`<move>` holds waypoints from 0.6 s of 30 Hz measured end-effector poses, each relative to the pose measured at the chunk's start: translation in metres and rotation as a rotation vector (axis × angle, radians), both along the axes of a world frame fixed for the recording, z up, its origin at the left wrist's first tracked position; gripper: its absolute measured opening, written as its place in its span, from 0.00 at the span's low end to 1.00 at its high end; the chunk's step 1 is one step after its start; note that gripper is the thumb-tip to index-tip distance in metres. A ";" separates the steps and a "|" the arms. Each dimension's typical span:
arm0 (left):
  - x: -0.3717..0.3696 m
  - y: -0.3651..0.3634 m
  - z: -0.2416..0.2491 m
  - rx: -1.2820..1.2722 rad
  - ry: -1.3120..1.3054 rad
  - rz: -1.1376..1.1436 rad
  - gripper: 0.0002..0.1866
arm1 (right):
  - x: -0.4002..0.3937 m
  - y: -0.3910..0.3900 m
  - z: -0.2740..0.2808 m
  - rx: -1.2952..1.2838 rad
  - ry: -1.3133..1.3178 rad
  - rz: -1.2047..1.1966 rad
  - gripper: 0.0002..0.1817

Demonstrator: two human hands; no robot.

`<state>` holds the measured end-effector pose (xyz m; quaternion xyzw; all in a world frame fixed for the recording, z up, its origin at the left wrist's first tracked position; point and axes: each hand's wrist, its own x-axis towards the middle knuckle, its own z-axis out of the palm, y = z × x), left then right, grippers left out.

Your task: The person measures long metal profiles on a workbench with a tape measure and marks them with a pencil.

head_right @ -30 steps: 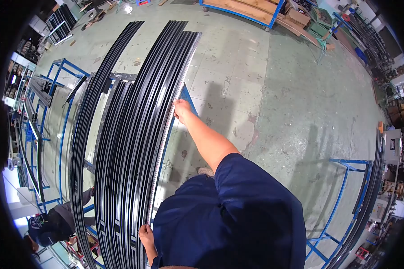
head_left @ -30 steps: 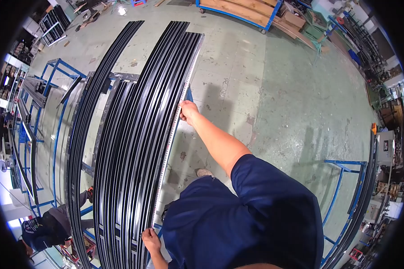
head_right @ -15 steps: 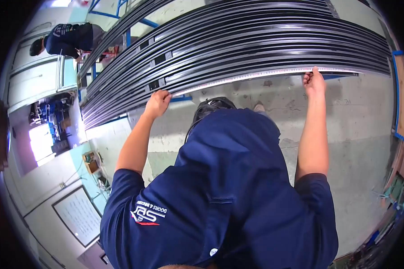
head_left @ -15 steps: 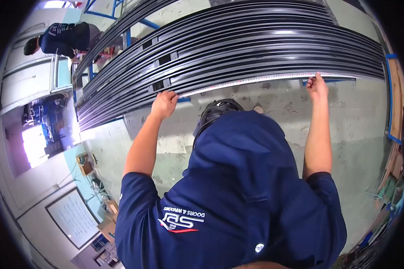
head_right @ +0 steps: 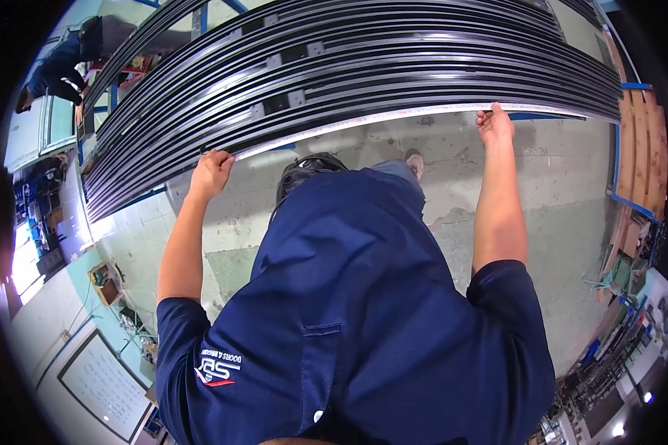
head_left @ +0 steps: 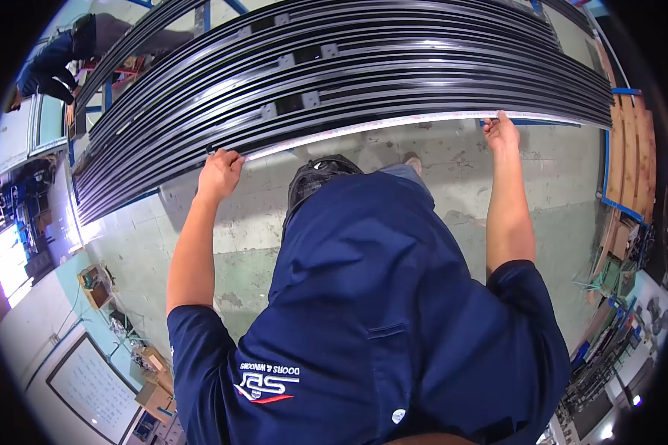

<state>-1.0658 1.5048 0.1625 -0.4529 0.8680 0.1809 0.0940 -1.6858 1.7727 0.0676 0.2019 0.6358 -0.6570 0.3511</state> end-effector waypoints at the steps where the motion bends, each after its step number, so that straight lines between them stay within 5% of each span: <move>1: 0.017 -0.005 -0.001 -0.025 -0.021 0.015 0.13 | 0.010 -0.006 -0.001 0.006 0.003 0.007 0.10; 8: 0.107 -0.035 -0.010 -0.145 -0.073 0.059 0.14 | 0.076 -0.037 -0.006 0.048 -0.001 0.031 0.12; 18: 0.138 -0.051 -0.006 -0.261 -0.122 0.158 0.15 | 0.124 -0.060 -0.002 0.085 -0.025 0.076 0.11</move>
